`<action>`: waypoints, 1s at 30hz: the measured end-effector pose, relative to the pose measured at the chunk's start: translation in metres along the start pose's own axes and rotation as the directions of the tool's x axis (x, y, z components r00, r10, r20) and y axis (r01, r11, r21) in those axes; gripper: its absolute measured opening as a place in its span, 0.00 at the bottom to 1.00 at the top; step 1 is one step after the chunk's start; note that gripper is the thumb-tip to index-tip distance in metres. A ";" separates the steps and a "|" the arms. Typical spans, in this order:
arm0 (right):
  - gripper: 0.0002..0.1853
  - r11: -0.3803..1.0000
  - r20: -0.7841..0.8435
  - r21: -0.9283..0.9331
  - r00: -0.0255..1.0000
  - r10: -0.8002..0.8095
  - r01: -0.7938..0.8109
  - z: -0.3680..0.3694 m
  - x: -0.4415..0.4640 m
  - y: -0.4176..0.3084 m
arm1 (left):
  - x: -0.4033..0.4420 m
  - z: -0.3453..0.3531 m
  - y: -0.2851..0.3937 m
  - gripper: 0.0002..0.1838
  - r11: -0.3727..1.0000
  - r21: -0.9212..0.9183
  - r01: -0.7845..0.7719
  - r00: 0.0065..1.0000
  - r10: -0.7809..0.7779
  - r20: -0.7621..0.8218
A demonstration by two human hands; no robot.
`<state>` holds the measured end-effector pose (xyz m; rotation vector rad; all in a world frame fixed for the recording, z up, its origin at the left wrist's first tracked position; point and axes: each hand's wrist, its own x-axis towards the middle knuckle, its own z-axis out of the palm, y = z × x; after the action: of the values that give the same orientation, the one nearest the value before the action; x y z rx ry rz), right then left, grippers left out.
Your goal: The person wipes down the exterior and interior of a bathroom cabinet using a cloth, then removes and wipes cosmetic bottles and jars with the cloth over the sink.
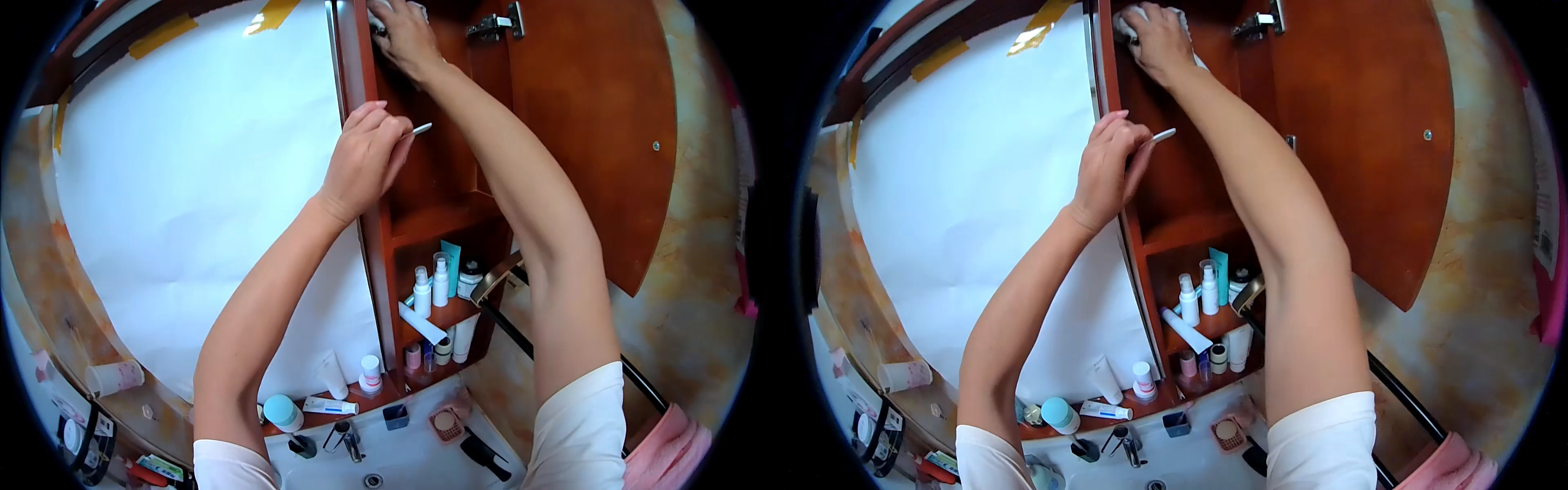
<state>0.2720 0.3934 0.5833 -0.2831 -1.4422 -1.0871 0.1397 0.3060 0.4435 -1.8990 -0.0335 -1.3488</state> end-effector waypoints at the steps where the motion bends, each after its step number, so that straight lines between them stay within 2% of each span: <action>1: 0.27 1.000 0.009 0.005 1.000 -0.024 0.024 -0.007 -0.004 -0.003 | -0.001 0.001 0.001 0.09 1.000 -0.012 -0.001 1.000 0.001 0.000; 2: 0.26 0.998 0.017 0.009 0.998 -0.054 0.054 -0.014 -0.009 -0.008 | -0.001 0.001 0.001 0.09 1.000 -0.020 -0.005 1.000 0.005 -0.007; 5: 0.27 0.991 0.217 0.093 0.969 -0.116 0.098 -0.039 -0.052 -0.028 | -0.001 -0.001 -0.001 0.08 1.000 -0.017 -0.009 1.000 0.009 -0.029; 7: 0.28 0.989 0.374 0.144 0.924 -0.087 0.034 -0.070 -0.084 -0.046 | -0.001 0.002 -0.001 0.08 1.000 -0.020 -0.016 0.999 0.015 -0.046; 10: 0.25 0.992 0.588 0.106 0.809 -0.005 -0.071 -0.105 -0.128 -0.050 | -0.001 0.001 -0.001 0.07 0.999 -0.014 -0.029 0.997 0.027 -0.074; 13: 0.21 0.988 0.850 0.017 0.523 0.067 -0.155 -0.135 -0.157 -0.044 | -0.002 0.003 -0.002 0.07 1.000 -0.009 -0.020 0.996 0.019 -0.082; 16: 0.16 0.952 0.913 -0.274 0.275 0.303 -0.137 -0.144 -0.152 -0.041 | -0.002 0.002 -0.001 0.06 1.000 -0.018 -0.001 0.997 -0.001 -0.075; 19: 0.14 0.852 0.920 -0.388 0.193 0.340 0.351 -0.136 -0.146 -0.049 | -0.003 0.001 -0.001 0.06 1.000 -0.005 -0.001 0.996 0.000 -0.085; 20: 0.11 0.836 0.914 -0.398 0.247 0.323 0.378 -0.134 -0.151 -0.050 | -0.003 0.002 -0.002 0.06 1.000 0.004 0.002 0.996 -0.001 -0.095; 23: 0.10 0.867 0.917 -0.392 0.208 0.341 0.309 -0.126 -0.160 -0.035 | -0.004 0.003 -0.002 0.06 1.000 -0.030 0.010 0.994 -0.013 -0.107; 24: 0.12 0.898 0.891 -0.433 0.190 0.413 0.080 -0.129 -0.162 -0.029 | -0.005 0.004 -0.002 0.06 1.000 -0.025 -0.001 0.992 -0.002 -0.125; 27: 0.14 0.949 0.858 -0.262 0.407 0.313 -0.177 -0.157 -0.164 -0.046 | -0.005 0.002 -0.004 0.06 0.998 -0.061 0.006 0.997 -0.011 -0.077; 28: 0.15 0.961 0.855 -0.172 0.452 0.254 -0.214 -0.161 -0.156 -0.060 | -0.005 0.001 -0.004 0.06 0.997 -0.073 0.013 0.997 -0.018 -0.069; 29: 0.16 0.947 0.846 -0.099 0.476 0.242 -0.307 -0.165 -0.150 -0.075 | -0.006 0.001 -0.005 0.06 0.997 -0.070 0.021 0.997 -0.026 -0.077; 30: 0.16 0.911 0.868 -0.055 0.431 0.245 -0.409 -0.168 -0.133 -0.098 | -0.006 0.001 -0.004 0.06 0.997 -0.069 0.028 0.996 -0.034 -0.085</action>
<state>0.3385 0.2739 0.3919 -1.0815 -2.2352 -0.4378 0.1360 0.3114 0.4408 -1.9018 0.0264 -1.4682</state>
